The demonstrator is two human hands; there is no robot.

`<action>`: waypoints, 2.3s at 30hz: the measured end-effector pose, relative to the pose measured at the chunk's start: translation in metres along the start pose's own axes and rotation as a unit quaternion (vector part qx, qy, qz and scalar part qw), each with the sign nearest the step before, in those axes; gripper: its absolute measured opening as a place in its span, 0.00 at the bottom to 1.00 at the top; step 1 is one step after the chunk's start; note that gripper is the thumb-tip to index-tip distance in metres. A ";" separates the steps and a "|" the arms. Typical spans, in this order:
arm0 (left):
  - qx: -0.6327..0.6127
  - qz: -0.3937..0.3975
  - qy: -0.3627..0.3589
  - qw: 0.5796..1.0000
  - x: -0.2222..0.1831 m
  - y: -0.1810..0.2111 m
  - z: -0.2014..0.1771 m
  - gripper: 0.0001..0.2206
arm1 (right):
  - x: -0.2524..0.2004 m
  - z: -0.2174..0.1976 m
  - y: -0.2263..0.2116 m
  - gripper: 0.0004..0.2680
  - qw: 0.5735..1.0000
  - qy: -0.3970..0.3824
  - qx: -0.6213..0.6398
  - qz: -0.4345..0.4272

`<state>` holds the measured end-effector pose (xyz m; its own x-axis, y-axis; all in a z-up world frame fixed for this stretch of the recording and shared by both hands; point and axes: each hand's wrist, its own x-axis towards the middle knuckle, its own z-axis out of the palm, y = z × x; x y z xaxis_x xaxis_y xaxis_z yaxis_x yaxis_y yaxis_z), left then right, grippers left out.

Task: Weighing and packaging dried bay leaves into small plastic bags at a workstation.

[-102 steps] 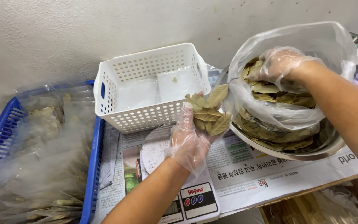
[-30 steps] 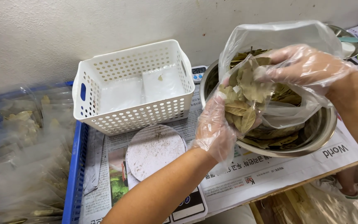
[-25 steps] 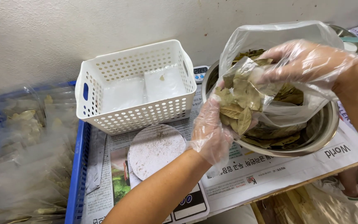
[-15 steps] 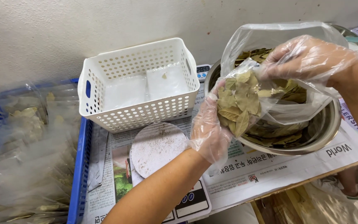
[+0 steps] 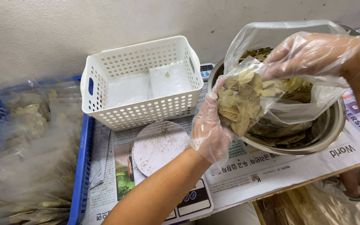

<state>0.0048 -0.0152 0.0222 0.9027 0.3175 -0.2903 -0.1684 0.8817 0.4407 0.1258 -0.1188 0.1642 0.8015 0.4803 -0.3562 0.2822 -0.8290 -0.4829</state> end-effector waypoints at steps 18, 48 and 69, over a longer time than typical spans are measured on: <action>-0.054 0.059 -0.189 0.979 -0.025 0.029 -0.053 0.36 | -0.013 0.053 0.014 0.09 0.971 0.081 0.133 -0.183; 0.424 0.621 -0.012 0.659 -0.082 0.111 -0.154 0.26 | 0.025 0.195 -0.032 0.10 0.793 -0.116 0.472 -0.366; 0.442 0.627 0.024 0.641 -0.082 0.126 -0.156 0.20 | 0.050 0.282 -0.031 0.07 0.935 0.193 0.160 -0.249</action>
<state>-0.1520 0.1246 -0.0306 0.2610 0.6119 0.7466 -0.4411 -0.6124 0.6561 0.0084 0.0121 -0.0639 0.7606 0.5936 0.2628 0.5486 -0.3712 -0.7492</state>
